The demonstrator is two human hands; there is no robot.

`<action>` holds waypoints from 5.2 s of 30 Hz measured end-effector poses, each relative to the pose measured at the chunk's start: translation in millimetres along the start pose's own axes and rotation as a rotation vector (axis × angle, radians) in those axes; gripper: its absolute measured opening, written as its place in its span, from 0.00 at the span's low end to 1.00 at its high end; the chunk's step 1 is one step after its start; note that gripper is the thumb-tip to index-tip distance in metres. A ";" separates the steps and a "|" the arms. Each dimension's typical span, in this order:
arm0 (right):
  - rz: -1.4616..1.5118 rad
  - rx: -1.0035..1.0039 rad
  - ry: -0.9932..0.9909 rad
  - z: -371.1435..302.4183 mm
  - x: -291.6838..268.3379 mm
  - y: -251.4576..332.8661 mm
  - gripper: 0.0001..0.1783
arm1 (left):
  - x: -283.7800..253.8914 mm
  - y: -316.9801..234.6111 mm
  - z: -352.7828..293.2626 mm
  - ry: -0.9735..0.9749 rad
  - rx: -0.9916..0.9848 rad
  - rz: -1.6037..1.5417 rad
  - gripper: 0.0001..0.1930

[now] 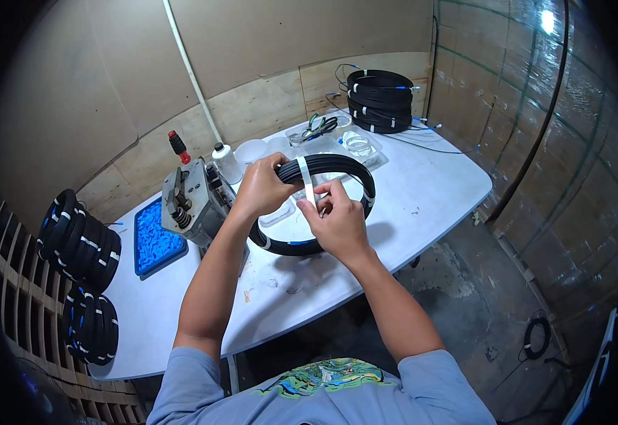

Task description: The recorder is shown manually assembling a wire harness by applying tape and using a terminal crimping machine.

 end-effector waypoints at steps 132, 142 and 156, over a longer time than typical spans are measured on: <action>0.685 0.388 0.052 16.7 19.0 -22.7 0.17 | 18.8 -8.9 -0.8 -0.055 0.183 0.275 0.20; 0.725 0.486 0.279 29.6 -12.0 4.1 0.10 | 17.5 -4.4 3.0 -0.045 0.131 0.322 0.17; 0.664 0.478 0.270 13.8 0.4 -21.4 0.12 | 22.7 -11.3 2.1 -0.047 0.146 0.312 0.14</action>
Point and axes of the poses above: each hand's wrist, its own z-axis towards the middle knuckle, its own x-axis out of the palm, y = z × x, the point moved 4 cm from there along z, towards the middle knuckle, and after that the axes turned 10 degrees about -z, right-handed, at the moved point
